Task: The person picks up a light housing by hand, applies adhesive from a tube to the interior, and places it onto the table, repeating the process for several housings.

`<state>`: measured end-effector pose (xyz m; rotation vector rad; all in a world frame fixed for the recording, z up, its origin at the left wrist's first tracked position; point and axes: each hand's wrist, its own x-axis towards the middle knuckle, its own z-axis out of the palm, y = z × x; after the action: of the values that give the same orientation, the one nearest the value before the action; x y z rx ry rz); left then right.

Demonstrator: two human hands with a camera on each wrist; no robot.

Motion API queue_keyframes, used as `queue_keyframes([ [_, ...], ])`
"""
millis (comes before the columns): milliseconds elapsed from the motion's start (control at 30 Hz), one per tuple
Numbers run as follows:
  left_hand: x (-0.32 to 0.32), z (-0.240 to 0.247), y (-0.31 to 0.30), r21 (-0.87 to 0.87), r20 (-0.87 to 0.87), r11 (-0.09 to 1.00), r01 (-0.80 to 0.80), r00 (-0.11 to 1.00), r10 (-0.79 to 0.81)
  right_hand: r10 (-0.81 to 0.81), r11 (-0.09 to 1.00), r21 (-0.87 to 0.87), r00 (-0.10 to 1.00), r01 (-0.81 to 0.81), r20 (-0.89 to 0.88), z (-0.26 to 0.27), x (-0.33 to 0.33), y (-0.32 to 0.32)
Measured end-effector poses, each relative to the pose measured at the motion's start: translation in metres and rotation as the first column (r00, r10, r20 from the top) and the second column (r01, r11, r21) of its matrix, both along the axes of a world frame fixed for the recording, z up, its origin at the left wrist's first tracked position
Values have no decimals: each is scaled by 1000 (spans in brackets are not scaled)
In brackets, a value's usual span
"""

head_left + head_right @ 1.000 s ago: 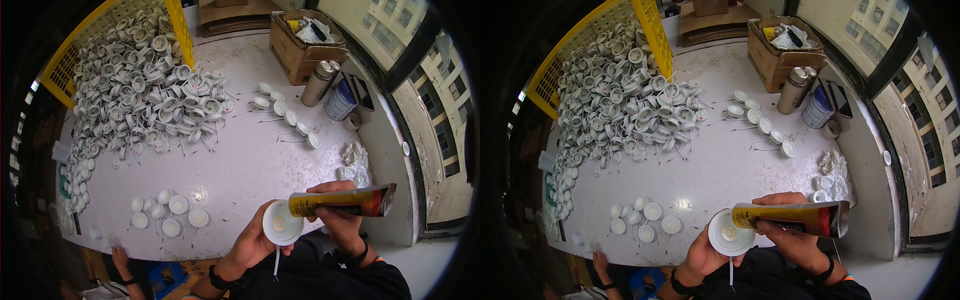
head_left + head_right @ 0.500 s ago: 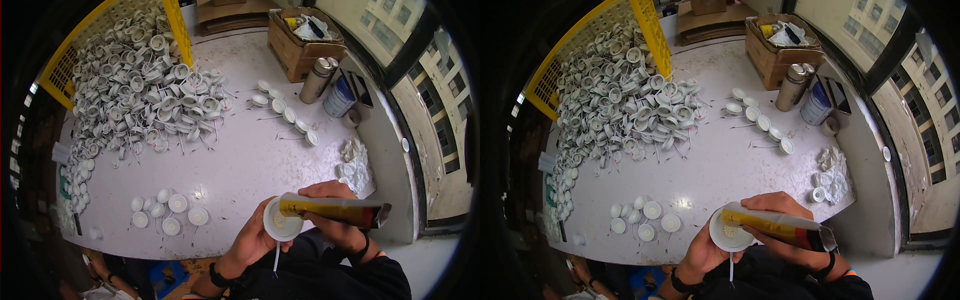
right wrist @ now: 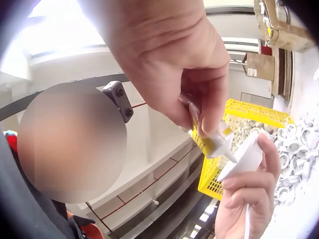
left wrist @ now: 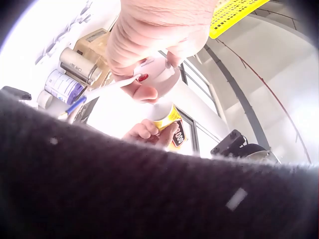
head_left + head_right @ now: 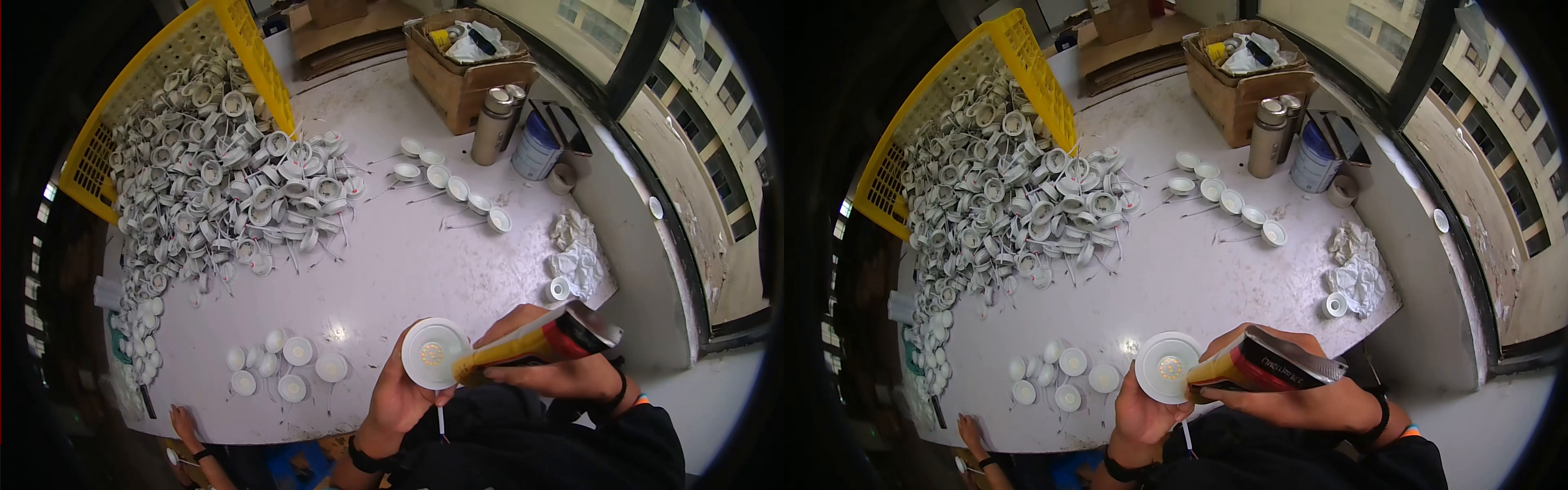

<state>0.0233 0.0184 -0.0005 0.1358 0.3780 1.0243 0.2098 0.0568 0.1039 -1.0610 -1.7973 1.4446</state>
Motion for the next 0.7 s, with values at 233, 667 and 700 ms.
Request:
queue_keyframes([
  [233, 6, 1, 4, 44, 45, 999, 14, 999, -16, -188, 976, -176, 894, 125, -407, -33, -30, 1],
  [667, -65, -23, -22, 81, 9, 956, -283, 959, 284, -501, 862, -204, 723, 463, -476, -47, -40, 3],
  [700, -81, -29, -30, 84, -126, 925, -371, 917, 379, -511, 858, -219, 728, 465, -457, -51, -39, 3],
])
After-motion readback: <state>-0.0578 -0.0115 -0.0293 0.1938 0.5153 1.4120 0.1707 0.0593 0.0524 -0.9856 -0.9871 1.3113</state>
